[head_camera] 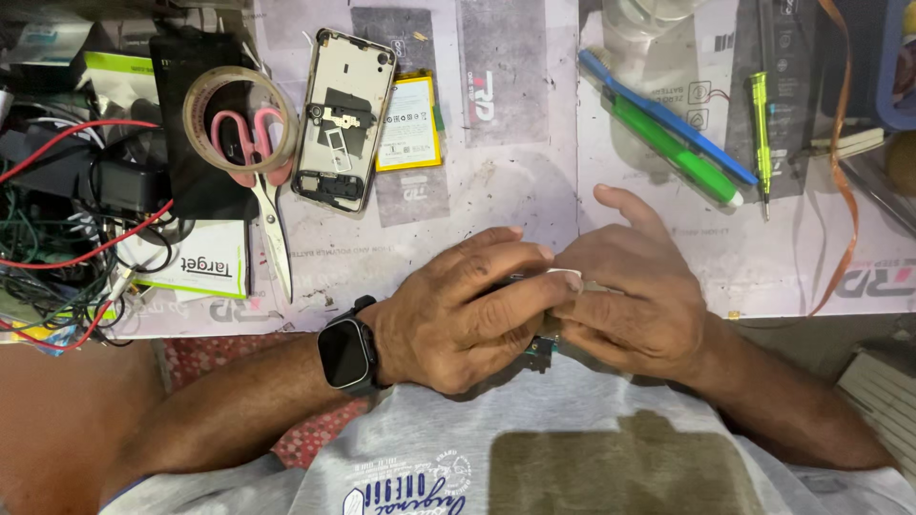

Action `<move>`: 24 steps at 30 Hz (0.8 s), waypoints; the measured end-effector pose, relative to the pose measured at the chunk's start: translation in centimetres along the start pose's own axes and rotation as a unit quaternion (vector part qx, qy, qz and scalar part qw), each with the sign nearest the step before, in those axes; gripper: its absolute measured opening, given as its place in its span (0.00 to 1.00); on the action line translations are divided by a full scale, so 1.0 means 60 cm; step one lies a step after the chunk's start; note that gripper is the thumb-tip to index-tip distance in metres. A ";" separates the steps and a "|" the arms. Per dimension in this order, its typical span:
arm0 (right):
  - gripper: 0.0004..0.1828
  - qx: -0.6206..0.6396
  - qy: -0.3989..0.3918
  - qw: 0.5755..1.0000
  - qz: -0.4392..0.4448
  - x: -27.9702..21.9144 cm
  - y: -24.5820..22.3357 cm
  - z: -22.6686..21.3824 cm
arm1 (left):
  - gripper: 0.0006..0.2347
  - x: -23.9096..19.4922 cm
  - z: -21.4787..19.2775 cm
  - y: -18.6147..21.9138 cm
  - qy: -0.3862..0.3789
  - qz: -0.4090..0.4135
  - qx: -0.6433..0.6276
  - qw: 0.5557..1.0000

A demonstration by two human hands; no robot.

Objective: The person handles a disassembled smartphone, repeatedly inserting and removing a small white connector or ribbon cable from the motherboard. The hands manipulate the phone frame and internal components on a cluttered workbench.

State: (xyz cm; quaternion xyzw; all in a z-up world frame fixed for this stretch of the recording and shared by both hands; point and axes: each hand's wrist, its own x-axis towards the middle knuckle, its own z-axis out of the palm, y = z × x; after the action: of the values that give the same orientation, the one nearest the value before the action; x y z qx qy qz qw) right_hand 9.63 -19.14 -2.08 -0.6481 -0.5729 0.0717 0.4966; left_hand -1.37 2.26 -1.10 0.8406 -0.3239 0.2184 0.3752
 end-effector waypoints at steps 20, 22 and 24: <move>0.16 0.005 -0.008 1.000 0.010 -0.002 0.002 -0.003 | 0.04 0.009 0.003 0.013 0.008 -0.015 0.023 1.000; 0.16 0.009 -0.005 1.000 0.005 -0.002 0.003 -0.003 | 0.04 0.009 0.004 0.012 0.008 -0.017 0.013 1.000; 0.16 0.007 -0.008 1.000 0.008 -0.002 0.003 -0.003 | 0.04 0.010 0.005 0.011 0.009 -0.019 0.008 1.000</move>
State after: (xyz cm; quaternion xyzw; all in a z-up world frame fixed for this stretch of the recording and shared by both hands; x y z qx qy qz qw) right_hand 9.84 -19.29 -2.20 -0.6485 -0.5711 0.0852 0.4960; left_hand -1.41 1.48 -0.59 0.8476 -0.3028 0.2215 0.3752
